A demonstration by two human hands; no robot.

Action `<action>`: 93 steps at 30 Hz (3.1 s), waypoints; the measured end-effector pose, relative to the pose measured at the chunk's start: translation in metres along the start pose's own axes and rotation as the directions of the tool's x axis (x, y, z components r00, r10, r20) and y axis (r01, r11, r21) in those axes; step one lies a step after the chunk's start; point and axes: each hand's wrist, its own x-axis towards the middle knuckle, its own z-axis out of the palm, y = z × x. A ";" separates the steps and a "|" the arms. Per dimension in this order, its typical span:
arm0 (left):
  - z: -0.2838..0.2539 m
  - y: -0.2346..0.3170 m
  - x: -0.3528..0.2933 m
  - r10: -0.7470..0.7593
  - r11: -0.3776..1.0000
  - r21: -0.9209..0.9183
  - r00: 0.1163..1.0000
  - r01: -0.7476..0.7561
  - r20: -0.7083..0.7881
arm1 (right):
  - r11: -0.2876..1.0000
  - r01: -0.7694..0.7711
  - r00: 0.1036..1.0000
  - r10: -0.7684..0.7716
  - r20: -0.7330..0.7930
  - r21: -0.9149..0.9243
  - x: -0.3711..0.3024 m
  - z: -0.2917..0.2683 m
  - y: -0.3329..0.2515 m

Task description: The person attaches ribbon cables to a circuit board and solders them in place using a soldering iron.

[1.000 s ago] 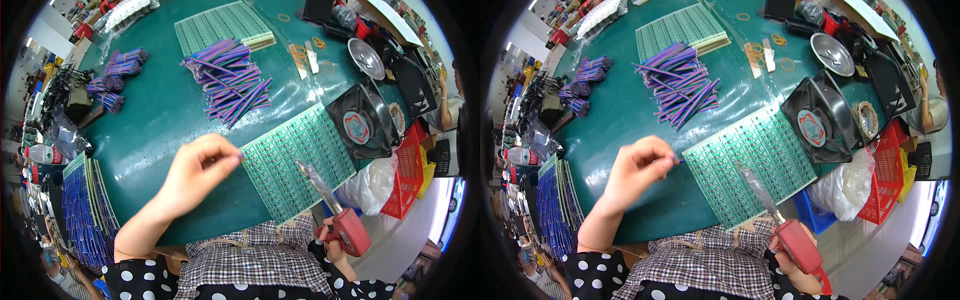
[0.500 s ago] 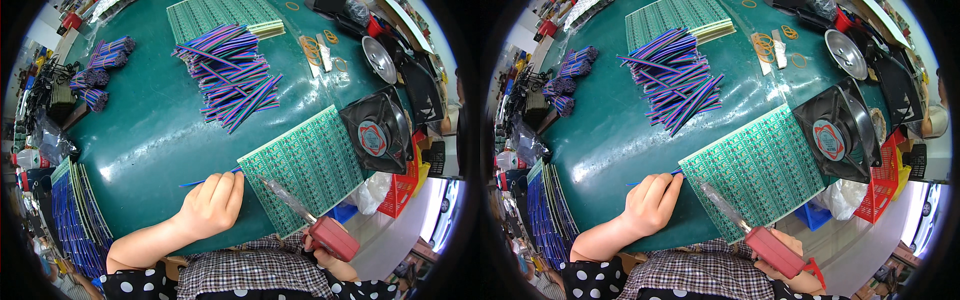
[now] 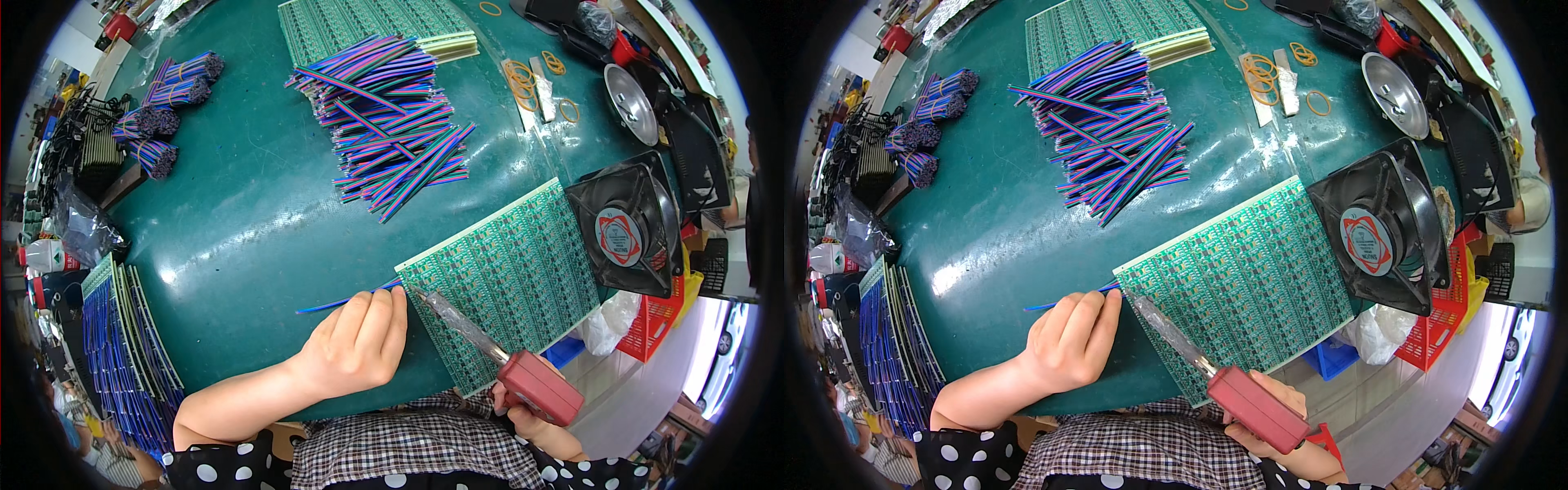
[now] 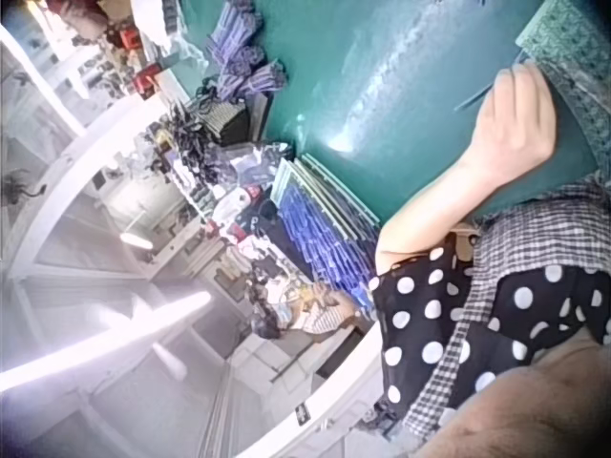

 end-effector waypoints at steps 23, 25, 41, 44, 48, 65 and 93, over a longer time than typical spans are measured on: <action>-0.002 0.004 -0.001 -0.012 1.000 0.021 1.000 0.012 0.010 | 0.976 -0.107 0.991 0.119 -0.055 0.190 -0.012 0.005 0.006; -0.002 0.002 0.000 -0.006 1.000 0.030 1.000 0.006 0.018 | 0.997 -0.078 0.997 0.078 -0.014 -0.011 -0.012 0.003 0.007; -0.003 0.000 0.000 0.053 0.997 0.047 0.998 -0.054 0.013 | 0.995 -0.091 0.995 0.093 -0.048 0.046 0.005 0.004 -0.010; -0.003 0.000 0.000 0.052 0.997 0.050 0.999 -0.053 0.009 | 0.998 -0.058 0.998 0.057 -0.010 -0.023 0.008 0.004 -0.011; -0.003 0.000 -0.001 0.059 0.997 0.051 0.998 -0.060 0.012 | 1.000 0.014 1.000 -0.014 0.001 0.002 0.008 0.002 -0.011; 0.000 0.001 -0.004 0.054 0.996 0.066 0.999 -0.053 -0.008 | 0.989 -0.107 0.990 0.097 -0.103 -0.102 0.000 0.003 -0.014; -0.002 -0.001 0.000 0.087 0.994 0.064 0.996 -0.087 -0.005 | 0.987 -0.095 0.995 0.097 0.014 -0.130 0.003 -0.003 -0.012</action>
